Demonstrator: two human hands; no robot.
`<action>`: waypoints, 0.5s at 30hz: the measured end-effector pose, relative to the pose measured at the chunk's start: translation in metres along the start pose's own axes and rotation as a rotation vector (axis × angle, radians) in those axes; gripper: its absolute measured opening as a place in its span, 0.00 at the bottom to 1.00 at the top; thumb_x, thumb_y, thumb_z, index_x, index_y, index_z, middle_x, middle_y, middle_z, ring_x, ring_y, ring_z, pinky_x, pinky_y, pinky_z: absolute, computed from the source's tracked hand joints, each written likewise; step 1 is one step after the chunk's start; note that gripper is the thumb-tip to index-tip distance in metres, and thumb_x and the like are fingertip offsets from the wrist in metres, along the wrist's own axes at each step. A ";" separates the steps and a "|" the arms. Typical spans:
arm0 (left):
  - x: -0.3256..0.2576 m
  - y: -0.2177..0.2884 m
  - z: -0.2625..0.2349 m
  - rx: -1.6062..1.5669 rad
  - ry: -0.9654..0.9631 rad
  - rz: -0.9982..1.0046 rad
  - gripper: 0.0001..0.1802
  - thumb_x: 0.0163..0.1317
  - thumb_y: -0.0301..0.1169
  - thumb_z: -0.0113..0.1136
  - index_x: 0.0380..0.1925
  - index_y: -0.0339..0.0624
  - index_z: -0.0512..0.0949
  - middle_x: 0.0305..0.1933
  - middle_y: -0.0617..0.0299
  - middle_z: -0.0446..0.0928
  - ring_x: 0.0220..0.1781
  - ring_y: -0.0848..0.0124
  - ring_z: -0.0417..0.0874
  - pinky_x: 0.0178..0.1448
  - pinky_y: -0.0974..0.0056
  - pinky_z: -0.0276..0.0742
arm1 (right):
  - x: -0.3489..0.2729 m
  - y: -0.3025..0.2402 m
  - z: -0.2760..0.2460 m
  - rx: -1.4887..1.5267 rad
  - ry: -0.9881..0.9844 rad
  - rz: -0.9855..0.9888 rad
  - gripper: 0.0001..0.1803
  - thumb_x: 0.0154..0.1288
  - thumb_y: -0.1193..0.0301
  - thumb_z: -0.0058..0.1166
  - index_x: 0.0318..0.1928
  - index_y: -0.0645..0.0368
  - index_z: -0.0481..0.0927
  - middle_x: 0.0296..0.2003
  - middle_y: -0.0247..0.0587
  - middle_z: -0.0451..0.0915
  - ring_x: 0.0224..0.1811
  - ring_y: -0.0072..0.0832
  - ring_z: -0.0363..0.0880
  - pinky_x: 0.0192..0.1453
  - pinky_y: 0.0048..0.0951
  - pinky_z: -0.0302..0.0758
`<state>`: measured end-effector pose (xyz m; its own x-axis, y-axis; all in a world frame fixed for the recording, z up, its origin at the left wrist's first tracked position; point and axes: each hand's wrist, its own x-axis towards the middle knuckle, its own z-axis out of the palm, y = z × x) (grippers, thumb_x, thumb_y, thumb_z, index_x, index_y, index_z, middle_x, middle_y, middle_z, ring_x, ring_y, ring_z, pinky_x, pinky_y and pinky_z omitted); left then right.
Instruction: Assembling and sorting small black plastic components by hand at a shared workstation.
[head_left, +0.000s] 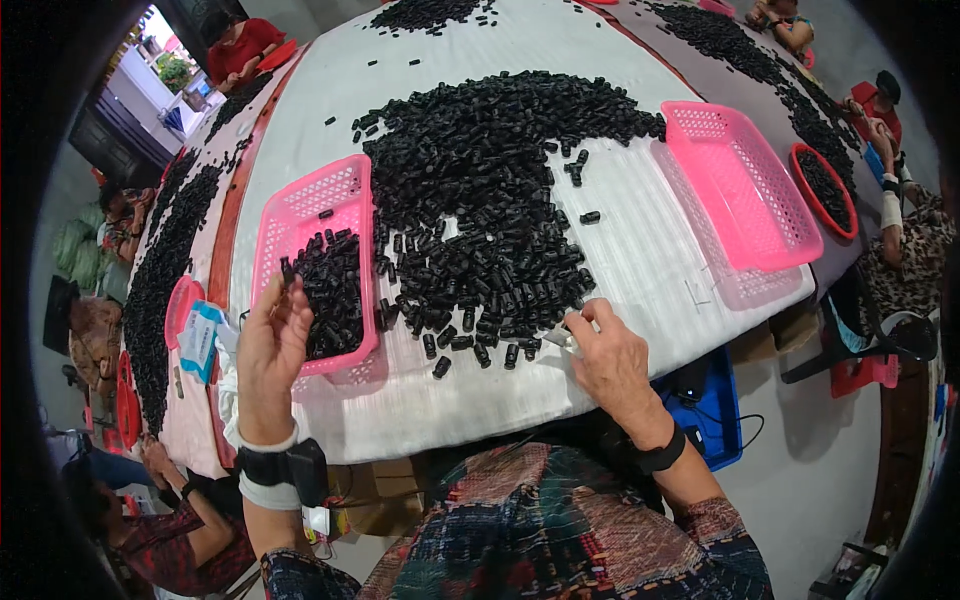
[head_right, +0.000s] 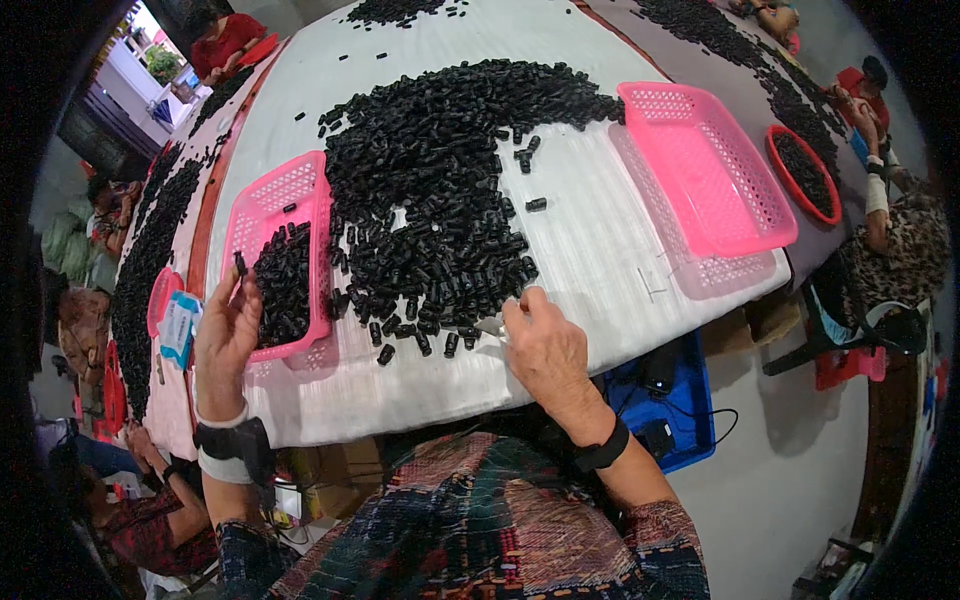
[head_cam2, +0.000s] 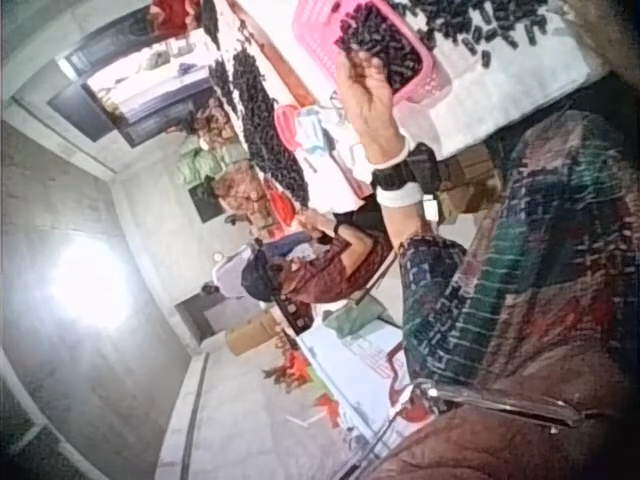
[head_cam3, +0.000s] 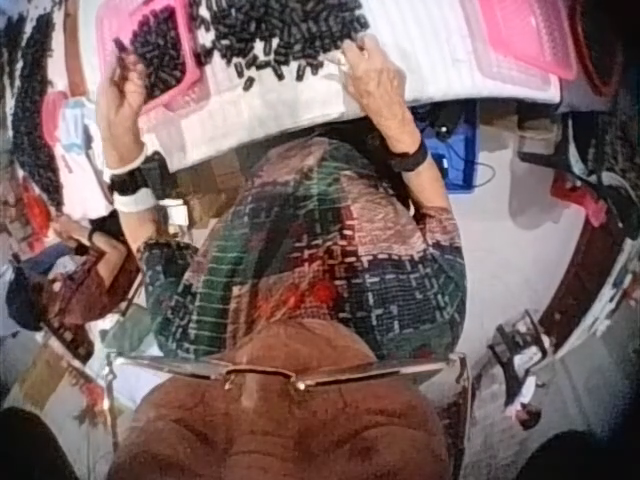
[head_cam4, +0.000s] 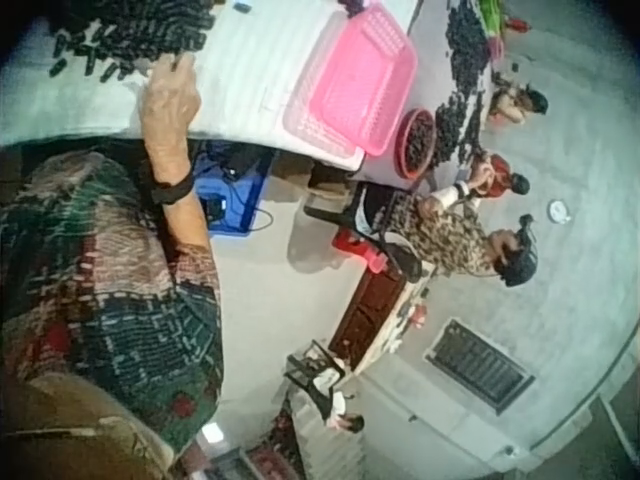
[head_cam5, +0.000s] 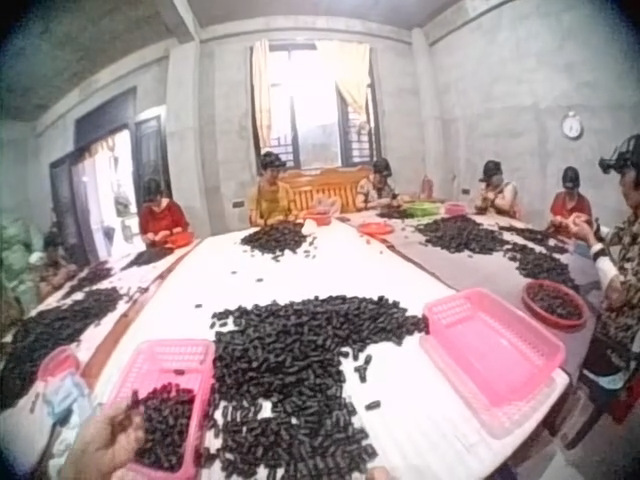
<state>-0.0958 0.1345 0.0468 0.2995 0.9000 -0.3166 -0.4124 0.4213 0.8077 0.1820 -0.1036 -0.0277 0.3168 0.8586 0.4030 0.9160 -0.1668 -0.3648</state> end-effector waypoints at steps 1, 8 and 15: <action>0.002 0.003 0.004 0.002 0.051 0.013 0.09 0.59 0.32 0.56 0.37 0.41 0.75 0.33 0.62 0.76 0.31 0.75 0.77 0.30 0.72 0.75 | 0.000 0.002 0.002 -0.010 -0.055 0.025 0.20 0.40 0.79 0.58 0.40 0.56 0.75 0.34 0.39 0.70 0.33 0.36 0.76 0.30 0.34 0.74; -0.040 -0.031 0.036 0.127 -0.149 -0.080 0.12 0.60 0.29 0.54 0.42 0.37 0.74 0.34 0.63 0.76 0.32 0.75 0.76 0.31 0.74 0.75 | 0.002 0.006 0.007 -0.095 -0.172 0.067 0.18 0.42 0.77 0.57 0.39 0.57 0.75 0.33 0.40 0.72 0.34 0.38 0.76 0.31 0.35 0.75; -0.082 -0.101 0.059 0.259 -0.322 -0.424 0.12 0.57 0.24 0.57 0.42 0.34 0.75 0.34 0.59 0.78 0.33 0.75 0.79 0.30 0.72 0.78 | 0.005 -0.014 -0.010 0.574 -0.163 0.117 0.08 0.50 0.76 0.56 0.32 0.64 0.75 0.29 0.42 0.76 0.30 0.32 0.77 0.33 0.29 0.73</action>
<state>-0.0277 0.0112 0.0204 0.6550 0.5629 -0.5041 0.0118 0.6595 0.7517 0.1728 -0.1022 -0.0123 0.3238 0.9211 0.2161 0.5841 -0.0149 -0.8116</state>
